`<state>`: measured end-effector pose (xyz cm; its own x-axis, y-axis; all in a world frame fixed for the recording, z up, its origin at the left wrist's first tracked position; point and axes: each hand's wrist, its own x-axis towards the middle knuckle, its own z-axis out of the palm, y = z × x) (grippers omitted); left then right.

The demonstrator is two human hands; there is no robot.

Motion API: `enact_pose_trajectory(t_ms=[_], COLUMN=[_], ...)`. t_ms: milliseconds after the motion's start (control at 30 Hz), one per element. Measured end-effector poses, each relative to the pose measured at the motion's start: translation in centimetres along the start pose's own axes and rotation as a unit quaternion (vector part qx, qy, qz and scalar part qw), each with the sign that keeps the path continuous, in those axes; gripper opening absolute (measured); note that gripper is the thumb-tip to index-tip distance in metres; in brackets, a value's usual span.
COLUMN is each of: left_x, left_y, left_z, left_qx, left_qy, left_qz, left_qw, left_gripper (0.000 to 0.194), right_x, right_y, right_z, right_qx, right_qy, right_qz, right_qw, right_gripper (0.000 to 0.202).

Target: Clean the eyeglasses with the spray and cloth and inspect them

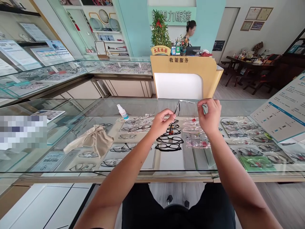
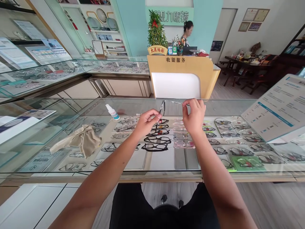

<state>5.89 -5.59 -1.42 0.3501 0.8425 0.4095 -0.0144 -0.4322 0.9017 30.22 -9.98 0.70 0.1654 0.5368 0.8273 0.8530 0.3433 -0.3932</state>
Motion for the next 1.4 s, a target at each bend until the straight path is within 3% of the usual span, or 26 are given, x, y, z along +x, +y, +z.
enact_pose_trajectory(t_ms=[167,367,567,733,1133,1200,1300,1400], left_x=[0.0,0.0,-0.1,0.1,1.4,1.4,1.1,0.5], left_y=[-0.1,0.1,0.0,-0.7,-1.8,-1.8,-1.6,-1.5], left_z=[0.4,0.5,0.4,0.0,-1.3,-1.4,-1.3,-0.7], left_qx=[0.006,-0.005,0.014,0.038,-0.077,-0.078,-0.057,-0.027], left_qy=[0.044,0.06,0.08,0.134,0.258,0.253,0.198,0.135], left_qz=[-0.002,0.005,0.01,0.033,0.036,0.036,0.03,0.036], left_qw=[0.999,0.998,0.997,0.99,0.962,0.964,0.978,0.99], left_gripper=[0.043,0.047,0.044,0.045,0.058,0.059,0.056,0.049], right_x=[-1.2,-2.8,-3.0,-3.0,-3.0,-3.0,-3.1,-3.3], right_y=[-1.5,-3.6,-3.2,-2.6,-2.3,-2.5,-2.9,-3.4], right_z=[0.8,1.8,2.3,2.5,2.9,2.8,2.7,2.9], right_qx=[-0.03,-0.041,-0.058,-0.073,-0.069,-0.058,-0.017,0.081], right_qy=[-0.006,-0.137,-0.137,-0.131,-0.155,-0.166,-0.181,-0.201], right_qz=[-0.018,-0.141,-0.126,-0.115,-0.098,-0.1,-0.088,-0.067], right_qw=[0.999,0.98,0.981,0.982,0.981,0.979,0.979,0.974], right_gripper=[0.018,0.025,0.025,0.019,0.015,0.013,0.014,0.031])
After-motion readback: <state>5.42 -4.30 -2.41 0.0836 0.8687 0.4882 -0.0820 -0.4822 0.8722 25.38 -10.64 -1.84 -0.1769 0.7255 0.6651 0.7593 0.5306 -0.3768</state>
